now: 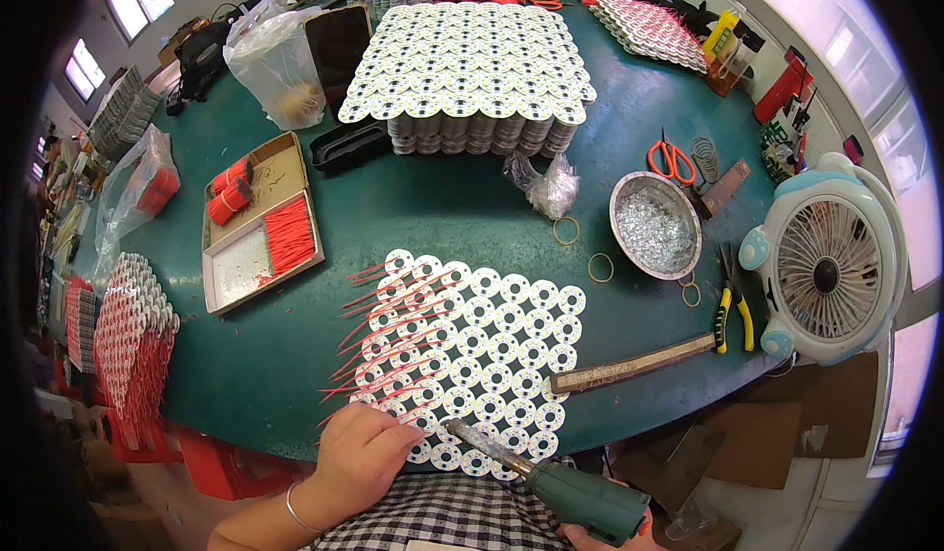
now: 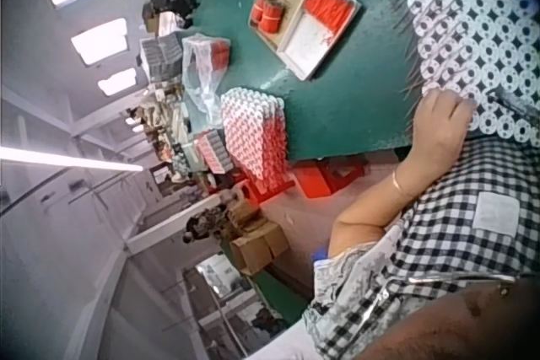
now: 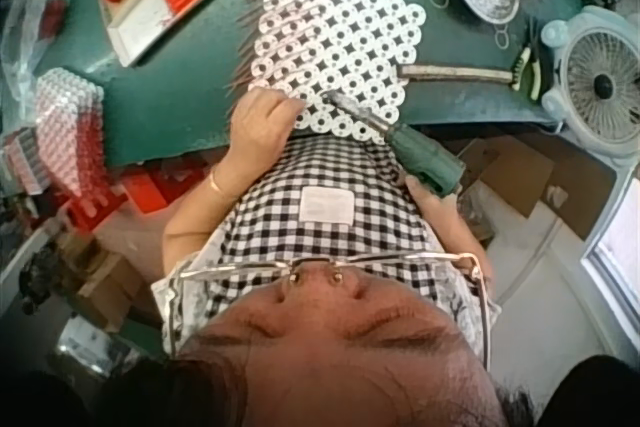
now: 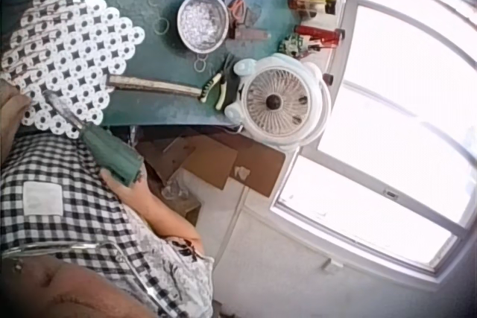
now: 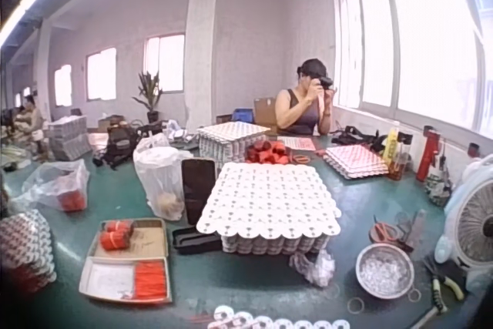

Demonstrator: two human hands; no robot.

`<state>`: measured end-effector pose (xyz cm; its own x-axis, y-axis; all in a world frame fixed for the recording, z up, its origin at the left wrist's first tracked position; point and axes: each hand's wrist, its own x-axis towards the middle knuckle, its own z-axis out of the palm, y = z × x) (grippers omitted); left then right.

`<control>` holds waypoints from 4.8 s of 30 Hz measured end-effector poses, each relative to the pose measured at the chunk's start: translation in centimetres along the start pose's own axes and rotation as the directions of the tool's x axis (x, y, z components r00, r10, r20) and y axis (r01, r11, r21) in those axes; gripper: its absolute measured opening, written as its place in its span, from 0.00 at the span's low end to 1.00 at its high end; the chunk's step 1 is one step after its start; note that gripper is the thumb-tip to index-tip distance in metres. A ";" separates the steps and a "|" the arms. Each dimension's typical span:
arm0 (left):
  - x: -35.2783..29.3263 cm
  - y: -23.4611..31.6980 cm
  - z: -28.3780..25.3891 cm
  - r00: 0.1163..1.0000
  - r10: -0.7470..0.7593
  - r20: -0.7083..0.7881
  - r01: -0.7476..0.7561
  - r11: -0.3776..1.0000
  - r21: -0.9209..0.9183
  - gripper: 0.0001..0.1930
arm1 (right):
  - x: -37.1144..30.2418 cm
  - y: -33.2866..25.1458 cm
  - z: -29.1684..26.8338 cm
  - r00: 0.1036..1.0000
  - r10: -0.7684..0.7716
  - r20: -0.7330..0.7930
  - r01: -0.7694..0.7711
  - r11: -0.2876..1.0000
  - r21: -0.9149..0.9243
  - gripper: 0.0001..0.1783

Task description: The person takes wires from a box and solders them onto LED circuit board panels using a soldering iron.

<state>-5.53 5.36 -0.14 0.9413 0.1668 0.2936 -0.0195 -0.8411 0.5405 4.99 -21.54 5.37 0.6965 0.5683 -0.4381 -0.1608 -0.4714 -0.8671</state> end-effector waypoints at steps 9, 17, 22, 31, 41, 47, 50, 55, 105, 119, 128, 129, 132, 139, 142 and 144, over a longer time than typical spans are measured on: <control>0.0 -0.6 0.6 0.996 0.002 -0.086 -0.005 0.999 -0.034 0.07 | 0.1 -0.5 0.8 0.997 -0.080 -0.003 0.078 0.988 -0.136 0.17; 0.2 -0.3 0.6 0.999 -0.021 -0.048 0.021 1.000 -0.003 0.08 | 0.7 -0.4 1.0 0.994 -0.102 0.032 0.104 0.991 -0.082 0.19; 0.2 -0.2 0.4 0.999 -0.030 -0.019 0.030 1.000 -0.003 0.07 | 0.6 0.1 1.0 0.997 -0.075 0.028 0.077 0.996 -0.051 0.20; 0.2 -0.2 0.3 0.999 -0.033 0.005 0.033 0.999 -0.003 0.07 | 0.3 0.4 0.9 0.999 -0.050 0.020 0.051 0.995 -0.083 0.19; 0.2 -0.3 0.3 1.000 -0.027 0.000 0.027 1.000 -0.009 0.07 | 1.2 0.6 0.9 0.949 -0.304 0.083 0.311 0.947 -0.082 0.17; 0.2 -0.3 0.2 0.999 -0.034 0.004 0.034 0.999 -0.014 0.07 | 1.1 0.6 1.0 0.965 -0.249 0.078 0.257 0.961 -0.103 0.18; 0.2 -0.2 0.2 1.000 -0.029 0.009 0.029 0.999 -0.014 0.07 | 1.0 0.6 1.2 0.981 -0.191 0.043 0.192 0.981 -0.022 0.18; 0.1 -0.2 0.2 1.000 -0.027 0.003 0.027 0.999 -0.021 0.07 | 0.9 2.0 0.2 0.987 -0.113 0.114 0.118 0.992 -0.033 0.24; 10.5 -13.3 -7.2 0.948 -0.220 -0.229 0.304 0.837 0.456 0.04 | 8.1 1.2 5.3 0.954 -0.166 -0.252 0.300 0.588 0.751 0.30; 9.9 -12.6 -7.6 0.935 -0.099 -0.341 0.200 0.940 0.278 0.10 | 8.3 0.8 5.4 0.954 -0.155 -0.256 0.298 0.593 0.748 0.32; 4.2 -11.1 -4.9 0.739 -0.669 -0.072 0.417 0.539 -0.732 0.10 | 8.5 1.3 5.3 0.954 -0.178 -0.240 0.298 0.588 0.752 0.31; 3.9 -11.1 -4.9 0.736 -0.673 -0.072 0.419 0.537 -0.733 0.10 | 8.4 1.2 5.5 0.951 -0.172 -0.259 0.310 0.586 0.749 0.32; 3.4 -10.7 -5.2 0.768 -0.635 -0.078 0.447 0.620 -0.645 0.10 | 8.2 1.3 5.7 0.944 -0.171 -0.282 0.327 0.583 0.744 0.33; 1.8 0.2 -6.8 0.739 -0.566 0.366 0.622 0.363 -0.694 0.09 | 6.8 1.2 5.1 0.956 -0.206 -0.210 0.290 0.534 0.794 0.34; -0.6 2.6 -4.3 0.662 -0.383 0.644 0.704 0.024 -0.710 0.08 | 6.3 -0.1 5.8 0.958 -0.280 -0.061 0.219 0.578 0.786 0.33; -0.7 3.3 -2.7 0.586 -0.306 0.751 0.759 -0.118 -0.640 0.06 | 6.0 -0.7 6.0 0.963 -0.268 -0.007 0.168 0.583 0.795 0.34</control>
<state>-7.12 3.87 3.56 0.8102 -0.0309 -0.5853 0.5009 0.5552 0.6640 5.12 -13.77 1.93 0.7192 0.6688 -0.1882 -0.5326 0.3567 -0.7675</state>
